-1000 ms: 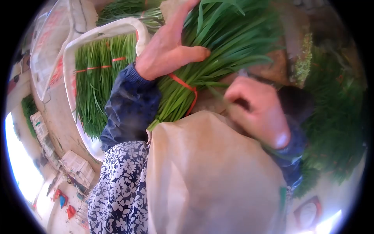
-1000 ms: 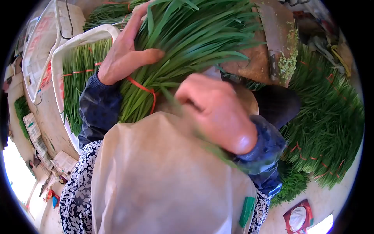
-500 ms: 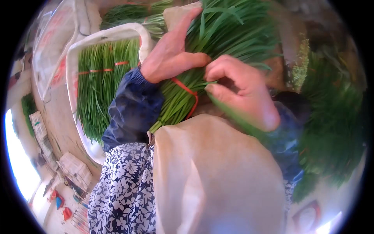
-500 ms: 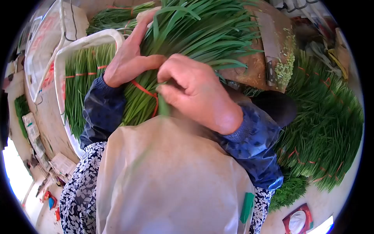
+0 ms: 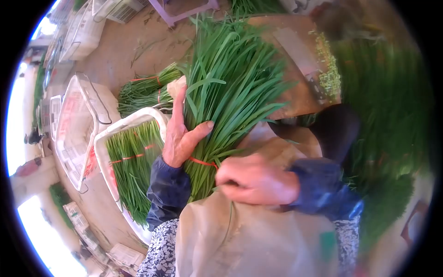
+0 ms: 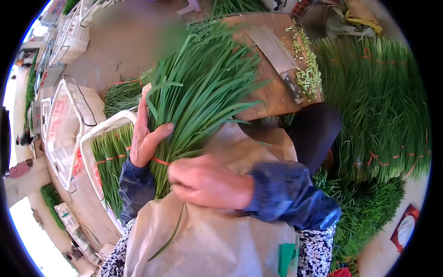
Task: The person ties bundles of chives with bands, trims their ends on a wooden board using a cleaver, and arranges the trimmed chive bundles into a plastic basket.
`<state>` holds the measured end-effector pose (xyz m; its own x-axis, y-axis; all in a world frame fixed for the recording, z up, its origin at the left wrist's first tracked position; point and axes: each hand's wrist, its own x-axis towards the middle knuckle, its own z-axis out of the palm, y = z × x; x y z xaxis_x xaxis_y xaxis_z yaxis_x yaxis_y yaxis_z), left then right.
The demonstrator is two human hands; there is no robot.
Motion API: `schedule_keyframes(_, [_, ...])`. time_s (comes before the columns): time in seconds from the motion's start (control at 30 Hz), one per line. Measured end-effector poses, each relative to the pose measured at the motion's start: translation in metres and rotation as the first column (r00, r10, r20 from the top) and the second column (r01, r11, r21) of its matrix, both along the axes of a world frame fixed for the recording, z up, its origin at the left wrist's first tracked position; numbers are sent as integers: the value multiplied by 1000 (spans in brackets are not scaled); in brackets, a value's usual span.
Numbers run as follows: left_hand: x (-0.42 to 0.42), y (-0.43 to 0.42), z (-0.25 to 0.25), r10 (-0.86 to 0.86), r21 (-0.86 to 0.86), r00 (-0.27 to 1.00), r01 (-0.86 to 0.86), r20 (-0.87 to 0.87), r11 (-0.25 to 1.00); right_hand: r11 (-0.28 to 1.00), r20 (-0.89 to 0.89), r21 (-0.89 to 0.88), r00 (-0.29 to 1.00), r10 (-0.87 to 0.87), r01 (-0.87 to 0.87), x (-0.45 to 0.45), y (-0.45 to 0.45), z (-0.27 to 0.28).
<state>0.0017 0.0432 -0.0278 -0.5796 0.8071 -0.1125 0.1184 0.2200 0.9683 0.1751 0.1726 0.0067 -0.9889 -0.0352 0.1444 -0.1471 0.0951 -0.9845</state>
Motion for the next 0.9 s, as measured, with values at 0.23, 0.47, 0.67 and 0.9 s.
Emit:
schedule_keyframes(0.23, [-1, -1, -1, 5, -89, 987, -19, -159, 996, 30, -244, 920, 632, -736, 391, 102, 128, -14])
schedule_keyframes(0.47, [14, 10, 27, -13, 35, 985, 7, 172, 999, 924, -316, 247, 925, -209, 293, 23, 74, 19])
schedule_keyframes(0.67, [-1, -10, 17, 237, 64, 931, -265, 279, 962, 682, -309, 656, 940, -148, 323, -32, 9, -43])
schedule_keyframes(0.9, [1, -10, 11, 274, 90, 890, -327, 365, 941, 727, -199, 656, 976, -92, 203, -23, 13, -48])
